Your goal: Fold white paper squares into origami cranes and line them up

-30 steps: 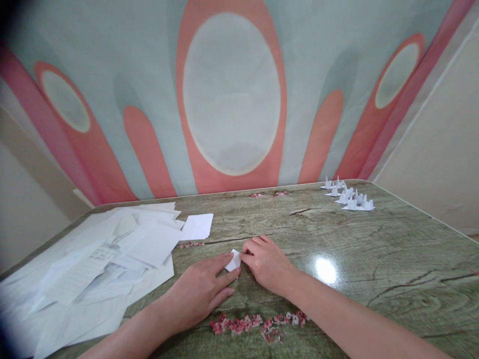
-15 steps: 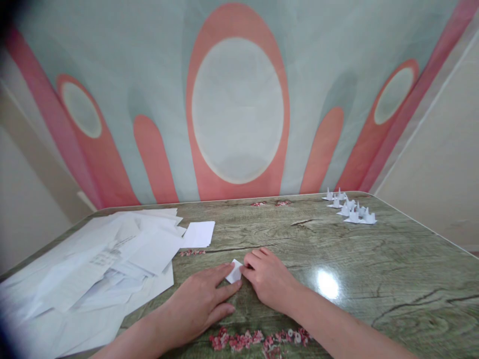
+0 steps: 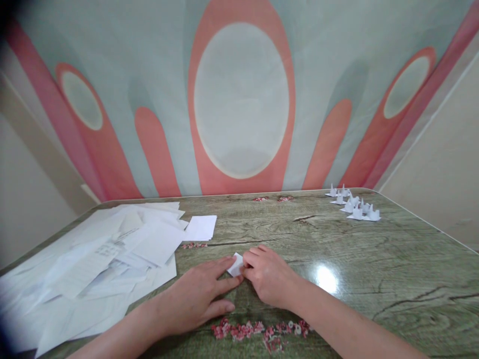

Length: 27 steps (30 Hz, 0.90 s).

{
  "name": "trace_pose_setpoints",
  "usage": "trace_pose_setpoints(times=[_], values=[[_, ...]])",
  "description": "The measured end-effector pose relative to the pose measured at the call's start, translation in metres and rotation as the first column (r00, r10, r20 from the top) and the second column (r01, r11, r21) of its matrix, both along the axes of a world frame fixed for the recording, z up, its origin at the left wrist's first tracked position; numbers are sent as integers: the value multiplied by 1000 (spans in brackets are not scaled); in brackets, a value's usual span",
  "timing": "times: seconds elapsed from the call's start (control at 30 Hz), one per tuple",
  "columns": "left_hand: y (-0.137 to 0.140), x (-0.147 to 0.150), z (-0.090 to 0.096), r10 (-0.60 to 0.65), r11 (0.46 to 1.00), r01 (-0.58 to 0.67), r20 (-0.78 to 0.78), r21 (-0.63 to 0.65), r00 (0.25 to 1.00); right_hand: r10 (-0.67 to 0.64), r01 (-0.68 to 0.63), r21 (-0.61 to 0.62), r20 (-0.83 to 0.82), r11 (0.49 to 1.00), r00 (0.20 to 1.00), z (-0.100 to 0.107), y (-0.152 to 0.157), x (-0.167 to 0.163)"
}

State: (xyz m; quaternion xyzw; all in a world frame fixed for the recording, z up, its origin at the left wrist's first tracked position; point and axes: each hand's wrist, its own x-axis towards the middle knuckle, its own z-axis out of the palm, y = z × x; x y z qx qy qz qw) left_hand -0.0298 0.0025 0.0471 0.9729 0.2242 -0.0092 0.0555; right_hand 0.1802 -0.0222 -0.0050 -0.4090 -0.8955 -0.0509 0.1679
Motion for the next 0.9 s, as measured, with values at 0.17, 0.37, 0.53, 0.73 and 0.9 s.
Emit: trace_pose_setpoints(times=[0.17,0.37,0.53,0.73,0.9], values=[[5,-1,4,-35,999,36,35,-31,999,-15,15,-6,-2,1000,1000,-1,0,-2],[6,-3,0,-62,998,63,53,-21,997,-21,19,-52,-33,998,999,1,-2,-5],[5,-4,-2,-63,998,64,65,-9,996,-32,31,-82,-17,996,999,-1,-5,-7],[9,-3,-1,-92,996,93,85,-2,992,-46,45,-64,-7,997,999,-2,-6,-8],[10,-3,-1,-110,994,109,77,24,991,-53,53,-78,-2,996,999,0,-7,-8]])
